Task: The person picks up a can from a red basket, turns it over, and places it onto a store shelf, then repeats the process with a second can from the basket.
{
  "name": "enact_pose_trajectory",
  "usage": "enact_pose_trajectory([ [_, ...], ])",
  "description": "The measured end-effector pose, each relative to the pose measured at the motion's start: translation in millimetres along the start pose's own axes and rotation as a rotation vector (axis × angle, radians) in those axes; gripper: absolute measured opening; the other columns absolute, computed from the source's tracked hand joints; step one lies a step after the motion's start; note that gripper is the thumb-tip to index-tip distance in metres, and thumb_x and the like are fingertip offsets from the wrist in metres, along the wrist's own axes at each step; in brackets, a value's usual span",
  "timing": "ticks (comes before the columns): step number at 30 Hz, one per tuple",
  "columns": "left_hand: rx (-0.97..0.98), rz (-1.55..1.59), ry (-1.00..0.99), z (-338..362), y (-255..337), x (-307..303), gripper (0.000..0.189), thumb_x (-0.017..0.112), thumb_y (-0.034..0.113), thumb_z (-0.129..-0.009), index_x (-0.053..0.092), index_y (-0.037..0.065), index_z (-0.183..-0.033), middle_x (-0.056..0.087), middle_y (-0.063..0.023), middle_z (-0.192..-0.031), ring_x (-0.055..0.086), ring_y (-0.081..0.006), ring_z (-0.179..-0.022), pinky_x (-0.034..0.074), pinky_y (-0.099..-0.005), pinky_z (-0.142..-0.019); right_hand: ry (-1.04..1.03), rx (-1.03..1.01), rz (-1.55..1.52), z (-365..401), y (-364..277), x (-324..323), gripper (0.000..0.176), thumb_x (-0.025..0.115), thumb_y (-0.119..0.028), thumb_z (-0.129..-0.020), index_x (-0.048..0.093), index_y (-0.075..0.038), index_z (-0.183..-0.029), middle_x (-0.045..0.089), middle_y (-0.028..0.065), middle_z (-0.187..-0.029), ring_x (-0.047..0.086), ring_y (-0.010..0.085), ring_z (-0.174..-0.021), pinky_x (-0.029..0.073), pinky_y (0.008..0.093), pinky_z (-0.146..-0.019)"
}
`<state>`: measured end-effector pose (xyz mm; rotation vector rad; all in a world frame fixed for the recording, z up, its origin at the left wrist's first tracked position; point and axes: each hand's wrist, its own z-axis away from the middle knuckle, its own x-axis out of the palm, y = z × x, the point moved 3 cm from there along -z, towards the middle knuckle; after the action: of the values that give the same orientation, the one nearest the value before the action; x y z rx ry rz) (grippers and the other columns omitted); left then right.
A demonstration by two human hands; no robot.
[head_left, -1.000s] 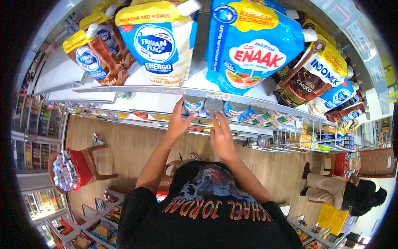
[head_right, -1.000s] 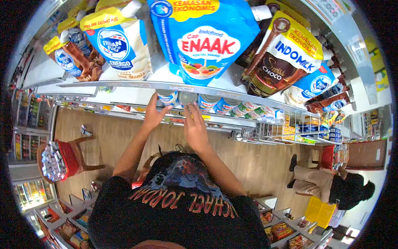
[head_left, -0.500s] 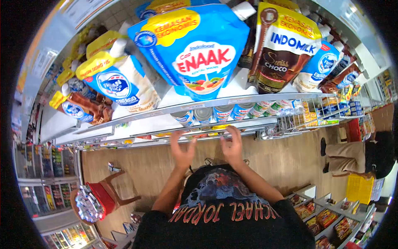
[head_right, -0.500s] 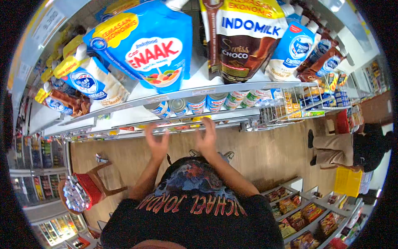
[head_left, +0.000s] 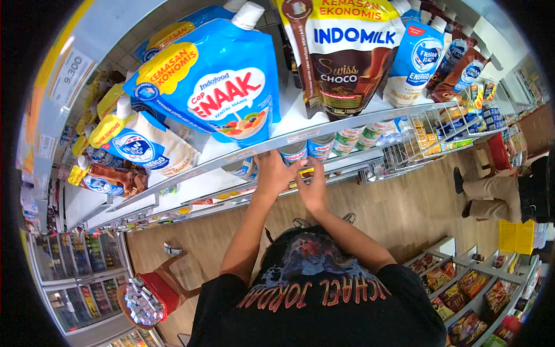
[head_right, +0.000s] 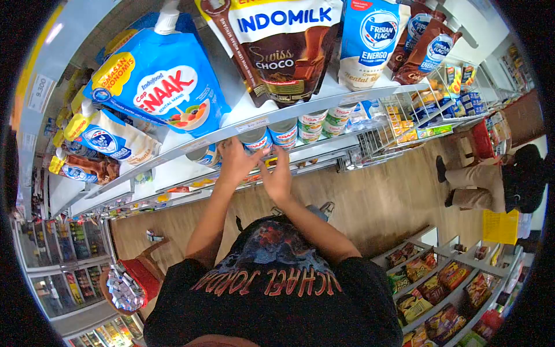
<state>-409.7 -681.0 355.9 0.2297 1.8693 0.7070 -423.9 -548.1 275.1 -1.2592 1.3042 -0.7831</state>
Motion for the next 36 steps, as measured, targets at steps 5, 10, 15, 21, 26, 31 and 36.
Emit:
enact_pose_trajectory([
  [5, 0.035, -0.01, -0.022, -2, -10, 4, 0.102, 0.084, 0.044, -0.071, 0.032, -0.004, -0.144, 0.053, -0.0294, -0.134, 0.042, -0.0455, -0.133, 0.022, -0.0552, -0.112, -0.006, -0.029, -0.077, 4, 5, -2, 0.058, 0.073, -0.009, -0.084, 0.045, 0.002, -0.133, 0.052, 0.0209, -0.127, 0.054, 0.0354, -0.118, 0.045, 0.0408, -0.098],
  [10, 0.057, 0.048, 0.028, 0, -12, 10, 0.106, 0.086, 0.043, -0.07, 0.03, -0.005, -0.145, 0.048, -0.0304, -0.138, 0.043, -0.0461, -0.132, 0.024, -0.0516, -0.113, 0.077, -0.042, -0.102, 9, 5, -10, 0.062, 0.072, -0.006, -0.084, 0.041, 0.003, -0.136, 0.047, 0.0233, -0.131, 0.052, 0.0361, -0.118, 0.046, 0.0407, -0.097],
  [15, 0.071, 0.078, 0.053, 7, 2, 7, 0.108, 0.087, 0.035, -0.072, 0.023, -0.006, -0.149, 0.043, -0.0288, -0.143, 0.044, -0.0406, -0.133, 0.028, -0.0479, -0.114, 0.195, 0.013, -0.031, -1, 7, -28, 0.072, 0.071, -0.006, -0.085, 0.03, 0.005, -0.143, 0.04, 0.0258, -0.136, 0.046, 0.0377, -0.124, 0.039, 0.0429, -0.105],
  [21, 0.039, 0.601, 0.153, 12, 23, 6, 0.092, 0.086, 0.02, -0.074, 0.031, -0.006, -0.142, 0.044, -0.0259, -0.141, 0.046, -0.0372, -0.131, 0.04, -0.0419, -0.107, 0.167, -0.035, 0.041, -6, 7, -31, 0.07, 0.07, -0.006, -0.087, 0.031, 0.005, -0.143, 0.041, 0.0242, -0.136, 0.05, 0.033, -0.119, 0.044, 0.0415, -0.099],
  [26, 0.111, 0.239, 0.412, 47, 48, -11, 0.076, 0.079, 0.012, -0.081, 0.036, -0.003, -0.142, 0.039, -0.0266, -0.146, 0.043, -0.0389, -0.134, 0.037, -0.0454, -0.11, 0.012, 0.036, -0.107, 1, 33, -68, 0.058, 0.068, -0.004, -0.089, 0.041, -0.002, -0.14, 0.05, 0.011, -0.128, 0.059, 0.0145, -0.093, 0.05, 0.0277, -0.072],
  [31, 0.087, 0.309, 0.284, 120, 21, 24, 0.054, 0.075, 0.015, -0.086, 0.052, 0.0, -0.132, 0.046, -0.0228, -0.143, 0.045, -0.0381, -0.132, 0.042, -0.0438, -0.105, -0.216, 0.047, 0.131, 10, 205, -153, 0.023, 0.063, -0.004, -0.092, 0.061, 0.001, -0.113, 0.063, 0.0104, -0.101, 0.062, 0.0145, -0.085, 0.052, 0.0296, -0.069],
  [36, -0.317, 0.487, 0.03, 189, -15, 68, 0.044, 0.072, 0.019, -0.088, 0.059, 0.001, -0.126, 0.062, -0.0188, -0.126, 0.059, -0.0318, -0.118, 0.049, -0.0392, -0.096, -0.852, 0.277, 1.179, 85, 437, -320, 0.018, 0.059, -0.02, -0.089, 0.071, -0.007, -0.087, 0.07, 0.0121, -0.08, 0.069, 0.0267, -0.076, 0.054, 0.0423, -0.068],
])
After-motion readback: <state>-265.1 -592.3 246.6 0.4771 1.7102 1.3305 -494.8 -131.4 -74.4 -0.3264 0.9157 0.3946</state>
